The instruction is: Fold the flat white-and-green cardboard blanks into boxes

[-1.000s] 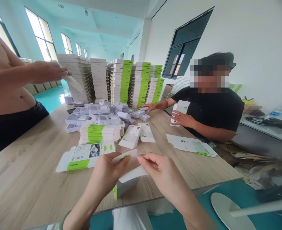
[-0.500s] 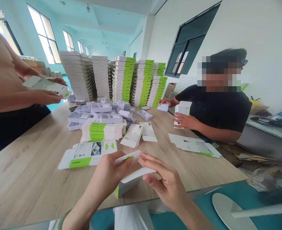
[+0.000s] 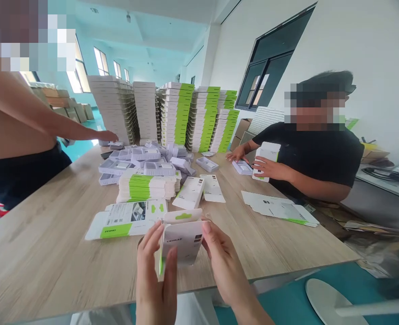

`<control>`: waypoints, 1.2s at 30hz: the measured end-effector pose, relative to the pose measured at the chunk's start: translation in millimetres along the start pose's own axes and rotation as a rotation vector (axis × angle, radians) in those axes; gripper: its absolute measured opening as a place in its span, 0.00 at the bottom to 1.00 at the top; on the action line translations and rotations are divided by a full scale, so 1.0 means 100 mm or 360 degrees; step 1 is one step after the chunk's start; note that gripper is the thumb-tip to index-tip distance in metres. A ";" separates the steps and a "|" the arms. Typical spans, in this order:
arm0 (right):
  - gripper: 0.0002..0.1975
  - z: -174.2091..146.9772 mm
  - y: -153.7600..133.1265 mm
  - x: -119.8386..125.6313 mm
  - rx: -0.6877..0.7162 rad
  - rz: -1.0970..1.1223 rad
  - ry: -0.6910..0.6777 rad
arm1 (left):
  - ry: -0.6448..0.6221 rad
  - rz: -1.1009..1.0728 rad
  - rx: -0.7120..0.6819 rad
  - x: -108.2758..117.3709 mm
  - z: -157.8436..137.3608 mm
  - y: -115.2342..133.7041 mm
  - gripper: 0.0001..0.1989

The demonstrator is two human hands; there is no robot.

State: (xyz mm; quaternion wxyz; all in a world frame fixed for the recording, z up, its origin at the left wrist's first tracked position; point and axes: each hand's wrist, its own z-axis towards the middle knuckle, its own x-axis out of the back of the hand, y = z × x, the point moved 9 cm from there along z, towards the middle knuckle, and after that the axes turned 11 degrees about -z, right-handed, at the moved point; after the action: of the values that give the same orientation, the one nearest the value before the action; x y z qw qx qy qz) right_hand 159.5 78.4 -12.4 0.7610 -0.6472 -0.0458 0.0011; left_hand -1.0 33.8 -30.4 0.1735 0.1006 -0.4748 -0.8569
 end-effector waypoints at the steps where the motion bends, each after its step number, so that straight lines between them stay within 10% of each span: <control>1: 0.25 0.00 0.01 -0.01 -0.0007 0.0065 0.0046 | -0.0054 0.0069 -0.0111 -0.04 -0.01 0.05 0.21; 11: 0.24 0.07 0.24 0.09 -0.0246 0.0329 0.0747 | -0.0303 0.0285 -0.0453 -0.23 0.11 0.18 0.37; 22: 0.16 0.09 0.19 0.21 -0.0012 0.0215 0.1024 | -0.0554 0.0424 -0.0432 -0.34 0.30 0.03 0.24; 36: 0.06 0.31 -0.19 0.26 0.0687 -0.0771 0.0534 | -0.1022 0.0398 -0.0269 -0.52 0.74 -0.05 0.19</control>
State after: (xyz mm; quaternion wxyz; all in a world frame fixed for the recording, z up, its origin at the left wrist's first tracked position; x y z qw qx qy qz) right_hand 182.0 107.1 12.9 0.8551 -0.4333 -0.0709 -0.2757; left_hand 20.8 114.1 4.4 0.1268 -0.2475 -0.4411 -0.8533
